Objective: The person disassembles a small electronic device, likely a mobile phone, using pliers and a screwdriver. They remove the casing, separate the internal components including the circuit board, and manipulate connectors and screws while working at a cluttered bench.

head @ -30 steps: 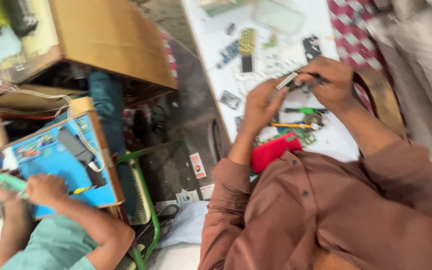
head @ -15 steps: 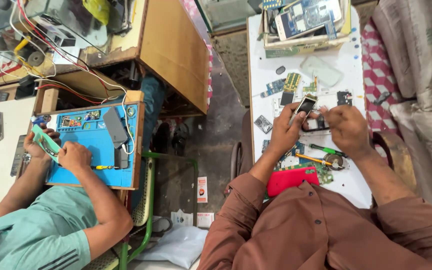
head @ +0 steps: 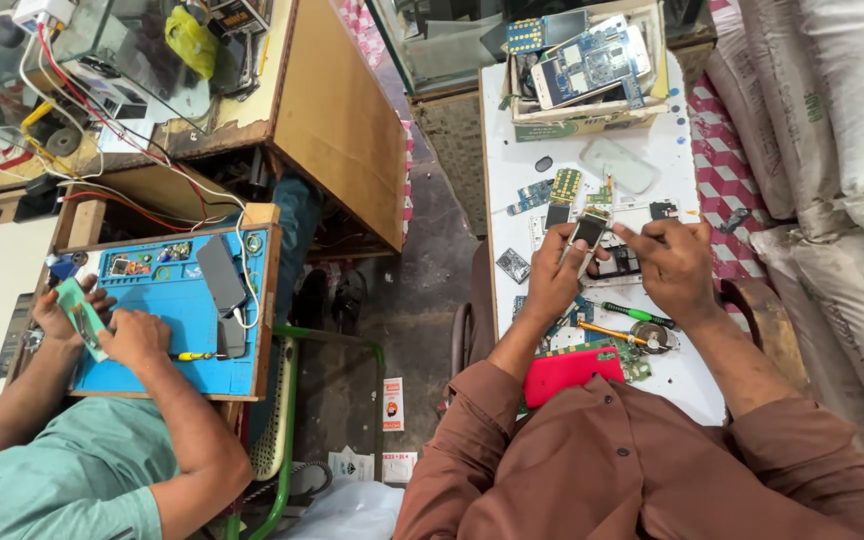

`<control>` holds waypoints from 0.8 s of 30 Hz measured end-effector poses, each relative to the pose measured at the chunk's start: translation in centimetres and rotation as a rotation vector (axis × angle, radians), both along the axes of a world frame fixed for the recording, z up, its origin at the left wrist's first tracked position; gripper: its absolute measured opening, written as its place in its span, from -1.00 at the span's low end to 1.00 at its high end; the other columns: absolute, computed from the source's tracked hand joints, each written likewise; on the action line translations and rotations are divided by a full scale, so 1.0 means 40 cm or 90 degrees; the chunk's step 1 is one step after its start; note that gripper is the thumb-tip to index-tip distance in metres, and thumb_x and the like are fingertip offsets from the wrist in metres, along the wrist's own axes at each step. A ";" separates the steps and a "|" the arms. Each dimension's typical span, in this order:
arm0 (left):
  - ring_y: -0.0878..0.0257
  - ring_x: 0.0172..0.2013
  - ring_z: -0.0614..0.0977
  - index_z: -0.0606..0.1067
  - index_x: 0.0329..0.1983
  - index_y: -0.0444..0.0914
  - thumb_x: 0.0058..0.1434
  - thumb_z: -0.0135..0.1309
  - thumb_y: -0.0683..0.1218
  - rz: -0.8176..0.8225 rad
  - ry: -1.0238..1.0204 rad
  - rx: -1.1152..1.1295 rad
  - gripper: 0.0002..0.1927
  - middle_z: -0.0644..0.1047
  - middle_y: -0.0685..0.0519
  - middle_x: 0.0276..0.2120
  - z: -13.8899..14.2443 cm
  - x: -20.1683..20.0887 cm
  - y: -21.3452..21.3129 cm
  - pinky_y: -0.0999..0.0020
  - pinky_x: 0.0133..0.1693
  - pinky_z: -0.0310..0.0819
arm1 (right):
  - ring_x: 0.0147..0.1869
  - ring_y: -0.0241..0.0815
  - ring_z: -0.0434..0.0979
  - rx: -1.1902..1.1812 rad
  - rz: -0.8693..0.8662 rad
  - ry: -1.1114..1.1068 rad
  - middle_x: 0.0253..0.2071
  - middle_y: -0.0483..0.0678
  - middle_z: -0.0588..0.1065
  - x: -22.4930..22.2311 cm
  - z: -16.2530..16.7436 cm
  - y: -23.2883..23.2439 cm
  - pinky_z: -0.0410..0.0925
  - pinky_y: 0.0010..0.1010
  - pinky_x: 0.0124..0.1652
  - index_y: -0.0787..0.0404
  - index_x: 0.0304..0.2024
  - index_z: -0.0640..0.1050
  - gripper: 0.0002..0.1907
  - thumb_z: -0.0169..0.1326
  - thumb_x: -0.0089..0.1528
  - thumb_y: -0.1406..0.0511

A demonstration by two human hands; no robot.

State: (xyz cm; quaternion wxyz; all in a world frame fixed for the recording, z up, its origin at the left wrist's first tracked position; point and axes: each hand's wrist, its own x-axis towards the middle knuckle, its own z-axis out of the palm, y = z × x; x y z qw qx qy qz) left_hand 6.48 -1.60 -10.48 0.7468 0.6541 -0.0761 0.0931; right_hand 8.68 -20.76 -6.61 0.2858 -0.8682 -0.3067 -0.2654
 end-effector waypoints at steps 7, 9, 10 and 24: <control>0.37 -0.35 0.56 0.31 0.14 -0.36 0.55 -0.16 -0.04 0.020 -0.026 -0.037 -0.71 0.59 0.01 -0.27 -0.004 0.005 -0.003 0.46 -0.26 0.51 | -0.13 -0.18 0.46 0.031 0.016 -0.004 -0.23 -0.14 0.49 -0.004 0.004 0.001 0.12 -0.24 0.04 -0.10 0.13 0.64 -0.49 0.21 0.20 0.50; 0.37 -0.34 0.56 0.30 0.14 -0.36 0.55 -0.17 -0.05 0.018 -0.029 -0.049 -0.72 0.59 0.00 -0.26 -0.002 0.003 -0.004 0.46 -0.25 0.51 | -0.11 -0.18 0.46 0.028 0.002 -0.003 -0.23 -0.14 0.49 -0.008 0.004 0.003 0.11 -0.25 0.04 -0.09 0.13 0.64 -0.49 0.20 0.20 0.51; 0.37 -0.34 0.56 0.30 0.13 -0.36 0.55 -0.17 -0.06 0.018 -0.034 -0.056 -0.73 0.59 0.00 -0.26 0.000 0.005 -0.004 0.46 -0.24 0.51 | -0.10 -0.18 0.46 0.026 -0.003 -0.006 -0.23 -0.13 0.49 -0.005 0.004 0.003 0.11 -0.25 0.03 -0.09 0.13 0.64 -0.49 0.20 0.20 0.52; 0.37 -0.37 0.56 0.28 0.16 -0.36 0.54 -0.19 -0.07 0.052 0.011 -0.026 -0.72 0.59 0.00 -0.25 0.014 0.008 -0.011 0.45 -0.29 0.50 | -0.19 -0.12 0.41 0.069 0.006 -0.007 -0.23 -0.10 0.48 -0.008 0.024 0.011 0.28 -0.29 -0.15 -0.05 0.07 0.67 -0.52 0.22 0.20 0.55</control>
